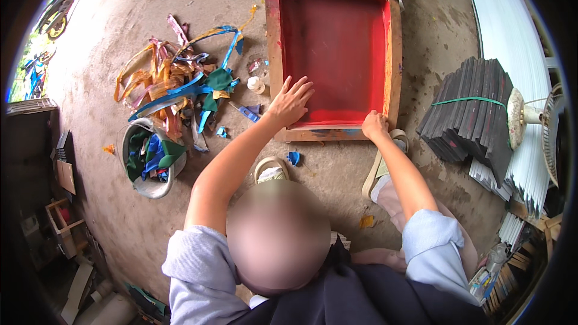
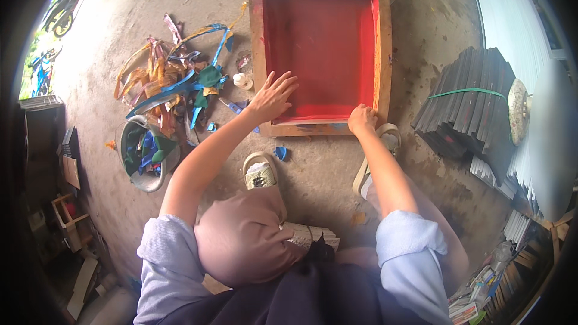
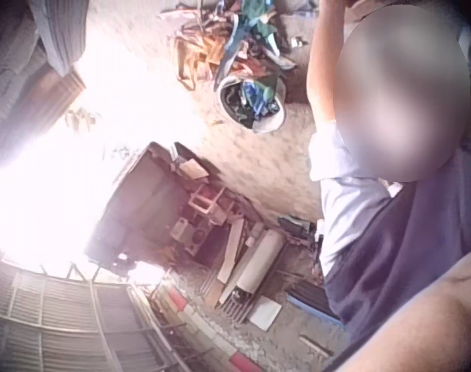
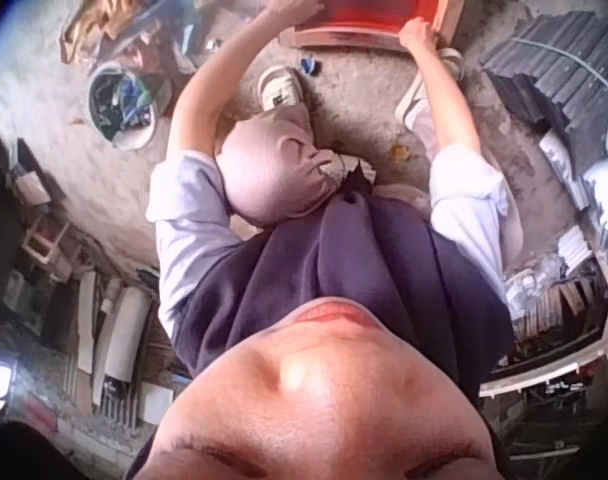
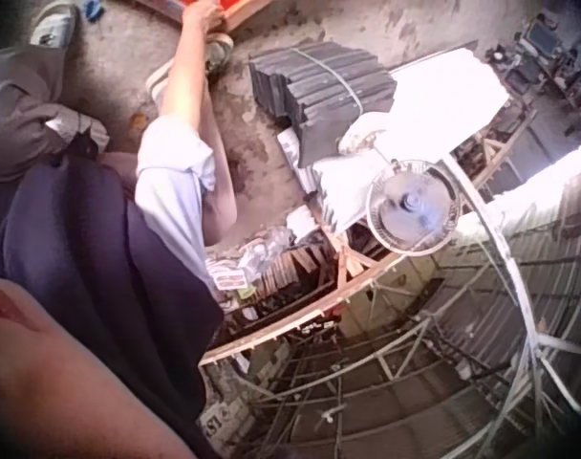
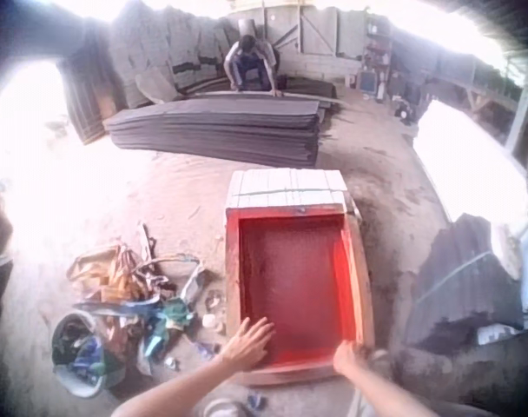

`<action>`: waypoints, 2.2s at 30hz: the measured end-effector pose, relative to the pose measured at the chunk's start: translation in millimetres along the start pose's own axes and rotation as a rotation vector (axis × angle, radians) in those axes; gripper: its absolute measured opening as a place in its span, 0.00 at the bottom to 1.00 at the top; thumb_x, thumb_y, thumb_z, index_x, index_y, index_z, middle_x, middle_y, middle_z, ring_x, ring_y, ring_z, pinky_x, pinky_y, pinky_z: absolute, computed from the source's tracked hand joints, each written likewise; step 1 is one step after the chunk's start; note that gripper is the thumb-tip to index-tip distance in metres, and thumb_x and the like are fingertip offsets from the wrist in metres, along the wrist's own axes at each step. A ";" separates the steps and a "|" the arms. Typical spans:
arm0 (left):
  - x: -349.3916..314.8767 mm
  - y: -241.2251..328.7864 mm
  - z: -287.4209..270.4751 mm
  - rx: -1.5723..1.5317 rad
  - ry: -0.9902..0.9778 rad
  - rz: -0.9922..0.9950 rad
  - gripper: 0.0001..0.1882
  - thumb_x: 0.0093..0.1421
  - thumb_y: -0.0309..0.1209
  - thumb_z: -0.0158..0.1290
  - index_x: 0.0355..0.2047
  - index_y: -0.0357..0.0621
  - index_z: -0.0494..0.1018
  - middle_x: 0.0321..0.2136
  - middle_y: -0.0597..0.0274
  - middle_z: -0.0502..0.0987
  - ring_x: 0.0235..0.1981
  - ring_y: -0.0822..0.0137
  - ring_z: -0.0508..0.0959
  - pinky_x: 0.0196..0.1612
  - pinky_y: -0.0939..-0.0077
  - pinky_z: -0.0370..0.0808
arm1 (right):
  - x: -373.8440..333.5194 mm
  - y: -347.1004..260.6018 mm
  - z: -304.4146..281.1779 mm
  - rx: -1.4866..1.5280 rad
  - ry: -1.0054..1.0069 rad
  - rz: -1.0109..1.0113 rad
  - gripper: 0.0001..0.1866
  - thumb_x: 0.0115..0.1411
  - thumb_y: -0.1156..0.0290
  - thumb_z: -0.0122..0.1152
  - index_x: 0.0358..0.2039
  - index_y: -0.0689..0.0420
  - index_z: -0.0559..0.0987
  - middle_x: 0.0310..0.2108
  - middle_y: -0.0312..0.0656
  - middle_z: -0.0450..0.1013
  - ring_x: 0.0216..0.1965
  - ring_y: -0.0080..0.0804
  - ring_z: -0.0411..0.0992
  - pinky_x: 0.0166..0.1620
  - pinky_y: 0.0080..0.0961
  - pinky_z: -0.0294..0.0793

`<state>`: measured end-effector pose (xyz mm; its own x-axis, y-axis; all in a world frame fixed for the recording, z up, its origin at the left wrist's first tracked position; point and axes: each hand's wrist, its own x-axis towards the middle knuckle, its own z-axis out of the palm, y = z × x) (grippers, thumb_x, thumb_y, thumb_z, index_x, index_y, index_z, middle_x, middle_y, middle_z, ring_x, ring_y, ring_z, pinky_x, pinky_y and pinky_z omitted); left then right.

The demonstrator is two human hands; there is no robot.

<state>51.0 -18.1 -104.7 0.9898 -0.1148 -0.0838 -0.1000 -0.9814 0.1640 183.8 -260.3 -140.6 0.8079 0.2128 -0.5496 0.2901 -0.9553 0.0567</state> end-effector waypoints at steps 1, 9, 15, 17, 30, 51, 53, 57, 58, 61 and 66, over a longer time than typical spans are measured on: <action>1.9 3.1 12.5 -0.029 0.046 -0.020 0.32 0.55 0.42 0.53 0.59 0.43 0.60 0.61 0.60 0.56 0.66 0.63 0.49 0.66 0.52 0.46 | -2.3 -3.5 -3.8 -0.020 -0.057 0.019 0.24 0.60 0.64 0.48 0.53 0.64 0.62 0.55 0.53 0.62 0.59 0.45 0.58 0.57 0.40 0.62; 16.6 22.6 38.8 -0.081 0.250 -0.153 0.30 0.58 0.49 0.49 0.56 0.45 0.63 0.60 0.65 0.59 0.65 0.68 0.52 0.67 0.55 0.41 | 27.6 -2.5 -16.2 0.047 -0.129 0.177 0.25 0.58 0.60 0.52 0.50 0.65 0.69 0.53 0.58 0.65 0.56 0.47 0.64 0.56 0.38 0.65; 19.6 23.6 44.2 -0.042 0.312 -0.196 0.26 0.59 0.47 0.48 0.53 0.47 0.66 0.58 0.68 0.62 0.63 0.69 0.55 0.67 0.58 0.45 | 56.9 7.6 -14.2 -0.095 -0.392 0.110 0.24 0.60 0.53 0.47 0.49 0.55 0.75 0.55 0.50 0.65 0.59 0.39 0.63 0.58 0.37 0.65; 16.7 21.5 43.6 -0.022 0.333 -0.196 0.23 0.58 0.45 0.49 0.52 0.49 0.67 0.57 0.68 0.63 0.63 0.69 0.56 0.65 0.60 0.48 | 65.4 12.5 -16.5 0.014 -0.534 0.159 0.23 0.60 0.53 0.46 0.41 0.59 0.77 0.36 0.49 0.74 0.35 0.35 0.75 0.39 0.36 0.73; 14.8 21.2 45.7 -0.072 0.389 -0.199 0.17 0.57 0.40 0.51 0.46 0.50 0.71 0.56 0.67 0.65 0.61 0.68 0.60 0.63 0.62 0.54 | 55.8 42.6 -26.2 0.750 -0.803 0.475 0.13 0.63 0.55 0.49 0.33 0.51 0.65 0.12 0.24 0.47 0.09 0.15 0.43 0.14 0.18 0.39; 16.7 22.6 48.3 -0.029 0.350 -0.194 0.19 0.56 0.44 0.51 0.44 0.49 0.72 0.57 0.65 0.63 0.63 0.66 0.57 0.63 0.48 0.52 | 16.4 26.9 14.4 1.513 -0.158 0.516 0.07 0.59 0.66 0.52 0.28 0.54 0.72 0.10 0.27 0.51 0.07 0.18 0.48 0.12 0.20 0.42; 17.9 24.3 46.7 -0.038 0.358 -0.181 0.19 0.56 0.44 0.51 0.44 0.48 0.72 0.58 0.64 0.63 0.63 0.65 0.57 0.63 0.50 0.52 | 17.5 29.8 10.7 1.556 -0.185 0.544 0.06 0.58 0.68 0.53 0.27 0.54 0.69 0.09 0.26 0.48 0.06 0.17 0.46 0.11 0.19 0.40; 16.5 23.4 47.3 -0.020 0.324 -0.178 0.20 0.57 0.44 0.51 0.46 0.48 0.72 0.58 0.64 0.63 0.64 0.65 0.56 0.64 0.51 0.52 | 19.4 26.9 2.6 1.609 -0.266 0.547 0.08 0.58 0.68 0.53 0.24 0.54 0.69 0.10 0.27 0.50 0.07 0.16 0.49 0.12 0.19 0.43; 16.0 22.9 47.7 -0.014 0.319 -0.178 0.20 0.57 0.44 0.51 0.46 0.48 0.72 0.58 0.64 0.62 0.64 0.65 0.56 0.64 0.52 0.51 | 17.3 27.3 3.6 1.543 -0.228 0.500 0.08 0.58 0.68 0.53 0.24 0.54 0.70 0.10 0.27 0.51 0.07 0.16 0.48 0.12 0.19 0.43; 17.6 24.2 47.4 -0.012 0.314 -0.179 0.20 0.57 0.44 0.50 0.46 0.48 0.72 0.59 0.64 0.62 0.64 0.65 0.56 0.64 0.52 0.51 | 12.0 37.6 12.4 1.310 -0.157 0.382 0.11 0.59 0.64 0.54 0.29 0.59 0.76 0.14 0.36 0.64 0.12 0.20 0.60 0.16 0.23 0.56; 16.7 23.5 47.7 0.001 0.301 -0.187 0.19 0.58 0.43 0.50 0.47 0.49 0.72 0.59 0.64 0.62 0.64 0.65 0.55 0.64 0.51 0.52 | 4.5 29.3 25.2 1.004 0.025 0.386 0.17 0.60 0.58 0.51 0.35 0.60 0.79 0.32 0.46 0.76 0.36 0.37 0.72 0.40 0.31 0.67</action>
<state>60.3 -50.5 -149.2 0.9764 0.1168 0.1816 0.0854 -0.9814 0.1720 183.0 -292.5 -162.4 0.7680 -0.1463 -0.6236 -0.5319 -0.6880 -0.4937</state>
